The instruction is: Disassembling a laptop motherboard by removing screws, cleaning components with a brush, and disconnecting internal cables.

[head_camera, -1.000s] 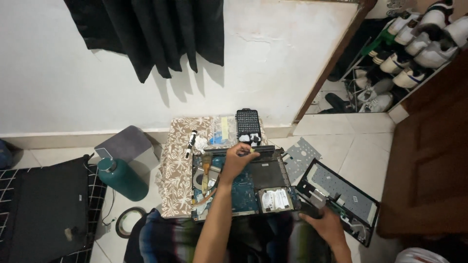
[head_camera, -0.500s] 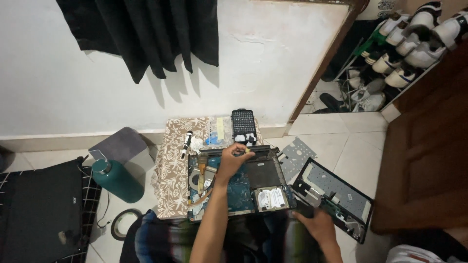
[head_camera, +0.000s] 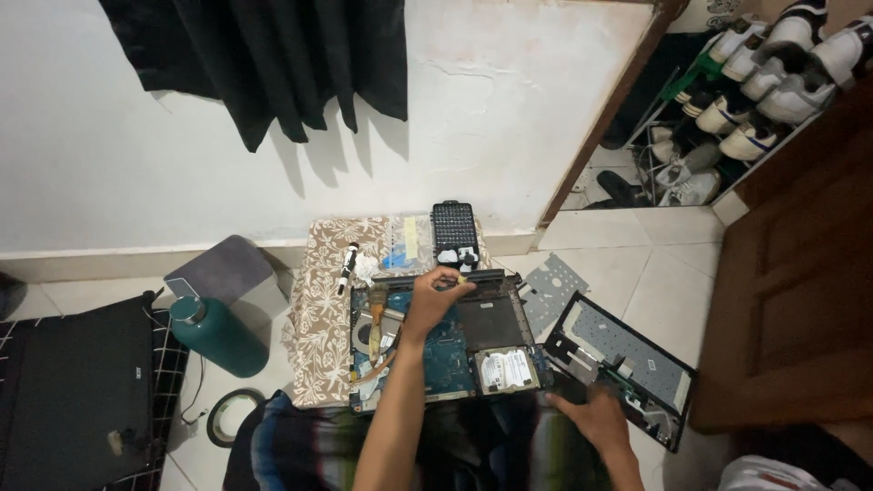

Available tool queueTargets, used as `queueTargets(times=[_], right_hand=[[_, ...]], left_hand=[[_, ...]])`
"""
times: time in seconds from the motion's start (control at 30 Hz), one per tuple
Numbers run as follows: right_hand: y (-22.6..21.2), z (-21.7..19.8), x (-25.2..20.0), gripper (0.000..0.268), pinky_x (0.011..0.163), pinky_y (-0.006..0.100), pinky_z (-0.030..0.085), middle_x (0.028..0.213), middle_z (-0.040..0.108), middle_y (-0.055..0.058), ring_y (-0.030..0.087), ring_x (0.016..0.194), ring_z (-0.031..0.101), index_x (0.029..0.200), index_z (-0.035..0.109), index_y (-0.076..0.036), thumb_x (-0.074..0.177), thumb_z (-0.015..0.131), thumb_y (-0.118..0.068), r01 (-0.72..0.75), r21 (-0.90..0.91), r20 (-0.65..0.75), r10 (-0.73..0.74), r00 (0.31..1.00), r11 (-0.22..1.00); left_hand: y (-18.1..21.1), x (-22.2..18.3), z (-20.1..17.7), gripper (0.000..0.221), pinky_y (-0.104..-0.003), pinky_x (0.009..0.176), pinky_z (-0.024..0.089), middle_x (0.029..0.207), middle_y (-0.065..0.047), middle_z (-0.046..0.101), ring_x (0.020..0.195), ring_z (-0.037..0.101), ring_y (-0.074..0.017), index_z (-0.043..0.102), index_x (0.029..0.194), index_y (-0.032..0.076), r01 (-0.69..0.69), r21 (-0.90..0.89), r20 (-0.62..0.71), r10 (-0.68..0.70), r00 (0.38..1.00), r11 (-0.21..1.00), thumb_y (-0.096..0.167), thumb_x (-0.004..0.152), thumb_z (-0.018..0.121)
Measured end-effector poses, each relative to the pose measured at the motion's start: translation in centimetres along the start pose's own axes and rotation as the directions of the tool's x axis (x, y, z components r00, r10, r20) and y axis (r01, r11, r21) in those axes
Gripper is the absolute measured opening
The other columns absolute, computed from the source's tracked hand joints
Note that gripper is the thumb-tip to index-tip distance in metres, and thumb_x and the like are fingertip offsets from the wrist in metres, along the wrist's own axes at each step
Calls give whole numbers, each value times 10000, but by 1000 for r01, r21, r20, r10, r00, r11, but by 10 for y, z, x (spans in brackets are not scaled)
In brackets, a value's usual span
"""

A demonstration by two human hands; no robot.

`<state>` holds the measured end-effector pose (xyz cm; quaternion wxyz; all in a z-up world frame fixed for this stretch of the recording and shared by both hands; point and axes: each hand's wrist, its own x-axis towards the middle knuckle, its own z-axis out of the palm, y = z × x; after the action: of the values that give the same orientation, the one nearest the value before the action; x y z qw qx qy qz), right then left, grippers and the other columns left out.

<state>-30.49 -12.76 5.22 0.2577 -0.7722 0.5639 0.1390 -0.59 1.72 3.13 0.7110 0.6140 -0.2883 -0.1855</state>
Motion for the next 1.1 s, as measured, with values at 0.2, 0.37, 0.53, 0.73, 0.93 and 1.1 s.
queueTargets(times=[0.2, 0.37, 0.53, 0.73, 0.93, 1.1], right_hand=[[7, 5, 11, 1032, 990, 483, 515, 1389, 620, 143, 343, 1271, 615, 1379, 532, -82, 665, 716, -804, -34, 0, -15, 34, 999, 999], [7, 6, 9, 729, 753, 360, 570, 976, 820, 61, 251, 946, 774, 907, 805, -159, 656, 659, -827, -3, -51, -10, 2, 1000, 999], [4, 3, 1, 829, 918, 433, 586, 1262, 756, 91, 299, 1139, 732, 1297, 656, -140, 652, 837, -630, 64, 160, -53, -56, 997, 985], [15, 6, 23, 839, 661, 353, 486, 930, 731, 68, 246, 850, 712, 884, 605, -124, 648, 606, -929, -1, -199, -18, -3, 1000, 980], [11, 15, 28, 789, 639, 358, 459, 894, 708, 71, 236, 833, 708, 830, 604, -125, 679, 648, -898, 36, -207, -12, -39, 999, 978], [9, 3, 19, 994, 950, 466, 546, 1330, 710, 97, 324, 1234, 681, 1289, 609, -146, 645, 654, -901, -38, -181, 18, 42, 999, 983]], left_hand=[[4, -2, -1, 219, -344, 822, 527, 903, -18, 723, 875, 684, -171, 736, 913, 144, 32, 33, -3, -32, 999, 999, 324, 845, 840], [11, -4, 0, 235, -388, 870, 543, 941, -24, 732, 939, 702, -198, 737, 909, 145, 81, 40, -5, -81, 997, 996, 352, 840, 827], [8, -3, 0, 182, -292, 630, 449, 706, 22, 649, 632, 563, -102, 720, 836, 139, 70, -37, -3, -70, 998, 997, 263, 862, 850], [10, -2, 0, 251, -345, 885, 548, 965, -5, 760, 923, 714, -170, 750, 894, 153, 87, 73, -26, -85, 996, 994, 376, 816, 836], [15, -5, 0, 212, -348, 854, 534, 923, -18, 745, 905, 704, -178, 745, 893, 145, 79, 50, -12, -78, 997, 996, 331, 844, 833], [8, -3, -1, 192, -355, 865, 541, 918, -9, 738, 900, 702, -173, 742, 898, 154, 64, 40, 0, -64, 998, 997, 321, 856, 826]])
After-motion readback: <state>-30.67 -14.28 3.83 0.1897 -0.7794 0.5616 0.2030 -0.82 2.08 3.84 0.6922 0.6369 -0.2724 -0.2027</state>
